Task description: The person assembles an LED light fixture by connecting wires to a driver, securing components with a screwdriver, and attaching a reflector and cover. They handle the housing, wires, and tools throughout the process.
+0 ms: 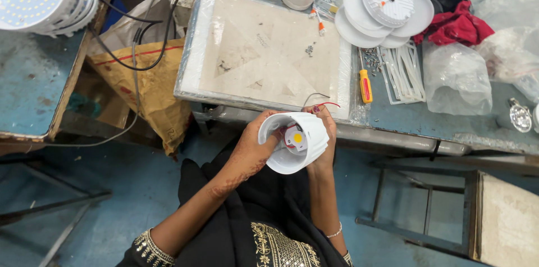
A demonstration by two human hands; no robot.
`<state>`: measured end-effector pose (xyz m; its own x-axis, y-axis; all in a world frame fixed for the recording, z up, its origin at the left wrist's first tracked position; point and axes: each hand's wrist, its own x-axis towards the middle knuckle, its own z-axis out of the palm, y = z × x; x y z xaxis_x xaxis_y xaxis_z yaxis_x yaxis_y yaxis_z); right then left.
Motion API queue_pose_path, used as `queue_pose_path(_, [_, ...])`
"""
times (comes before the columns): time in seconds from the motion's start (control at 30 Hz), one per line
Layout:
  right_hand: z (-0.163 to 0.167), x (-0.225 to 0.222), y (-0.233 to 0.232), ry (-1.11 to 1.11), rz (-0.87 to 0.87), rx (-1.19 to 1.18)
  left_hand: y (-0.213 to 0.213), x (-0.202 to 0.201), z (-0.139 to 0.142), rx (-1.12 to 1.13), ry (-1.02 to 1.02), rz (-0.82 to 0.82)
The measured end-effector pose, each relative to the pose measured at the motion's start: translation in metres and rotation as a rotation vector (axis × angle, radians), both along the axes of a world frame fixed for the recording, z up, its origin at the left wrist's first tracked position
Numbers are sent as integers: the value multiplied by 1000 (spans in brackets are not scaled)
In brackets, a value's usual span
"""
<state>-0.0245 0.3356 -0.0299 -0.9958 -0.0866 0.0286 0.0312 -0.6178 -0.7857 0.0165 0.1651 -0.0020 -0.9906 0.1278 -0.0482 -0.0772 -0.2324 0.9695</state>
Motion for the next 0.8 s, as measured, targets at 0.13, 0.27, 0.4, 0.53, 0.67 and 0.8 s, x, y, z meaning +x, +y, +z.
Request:
queue_pose_path(0.13, [-6, 1, -1, 3, 13, 13, -9, 2, 9, -188, -3, 4])
queue_pose_path(0.27, [-9, 5, -4, -8, 26, 16, -9, 5, 12, -111, 19, -51])
queue_pose_path(0.4, [-13, 8, -4, -17, 13, 10, -4, 6, 10, 42, 13, -115])
queue_pose_path(0.53, [-19, 9, -1, -35, -19, -16, -2, 6, 6, 88, 1, -130])
queue_pose_path(0.67, [-31, 6, 0, -61, -28, -62, 0, 4, 5, 249, -53, -156])
queue_pose_path(0.8, [-46, 3, -1, -111, -7, -135, 6, 6, 4, 285, -41, -155])
